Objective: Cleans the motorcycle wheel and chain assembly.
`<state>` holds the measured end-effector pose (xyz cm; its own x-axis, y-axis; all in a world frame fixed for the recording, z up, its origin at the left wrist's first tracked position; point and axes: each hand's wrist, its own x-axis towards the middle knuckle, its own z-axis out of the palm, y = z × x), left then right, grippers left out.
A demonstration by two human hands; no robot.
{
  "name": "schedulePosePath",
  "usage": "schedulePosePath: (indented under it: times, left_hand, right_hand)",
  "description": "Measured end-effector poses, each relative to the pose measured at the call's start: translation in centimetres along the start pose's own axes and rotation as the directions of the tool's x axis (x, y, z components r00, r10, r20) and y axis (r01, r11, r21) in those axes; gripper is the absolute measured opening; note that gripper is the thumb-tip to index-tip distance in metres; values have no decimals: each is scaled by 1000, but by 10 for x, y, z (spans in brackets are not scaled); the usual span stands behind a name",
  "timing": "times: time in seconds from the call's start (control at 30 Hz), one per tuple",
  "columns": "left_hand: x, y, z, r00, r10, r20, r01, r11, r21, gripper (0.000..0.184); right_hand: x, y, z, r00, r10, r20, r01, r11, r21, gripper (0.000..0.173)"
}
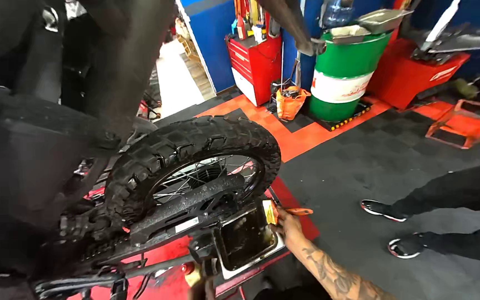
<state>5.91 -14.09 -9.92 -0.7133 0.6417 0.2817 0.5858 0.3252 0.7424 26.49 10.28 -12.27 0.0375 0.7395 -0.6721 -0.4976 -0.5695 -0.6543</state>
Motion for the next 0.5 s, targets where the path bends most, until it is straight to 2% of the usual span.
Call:
schedulePosePath:
  times: [0.03,0.1,0.17,0.23,0.3,0.37,0.5]
  left_hand:
    - [25,56,5,981,190,-33,-192,978,-83,23]
    - [82,164,23,869,490,-72,-494,869,-35,26]
    - [134,242,40,780,625,26,-621,768,154,37]
    - [178,293,71,709,683,175,-699,646,306,55]
    - [205,310,108,674,684,277,-727,548,414,67]
    - [217,300,130,651,689,318,-742,490,458,73]
    - [222,287,130,614,728,306,-770,467,435,70]
  right_hand:
    - [4,-7,-3,1000,-3,1,3,1000,-2,42]
    - [7,-20,-15,999,-24,22,25,999,-30,32]
    - [10,-23,-15,995,-26,98,36,994,-104,29]
    - [15,-24,-14,987,-19,158,45,985,-164,30]
    - [20,-27,-17,980,-7,200,44,982,-183,29]
    - [18,-32,-19,969,1,249,52,977,-205,28]
    - [21,-39,-21,975,33,221,18,974,-225,30]
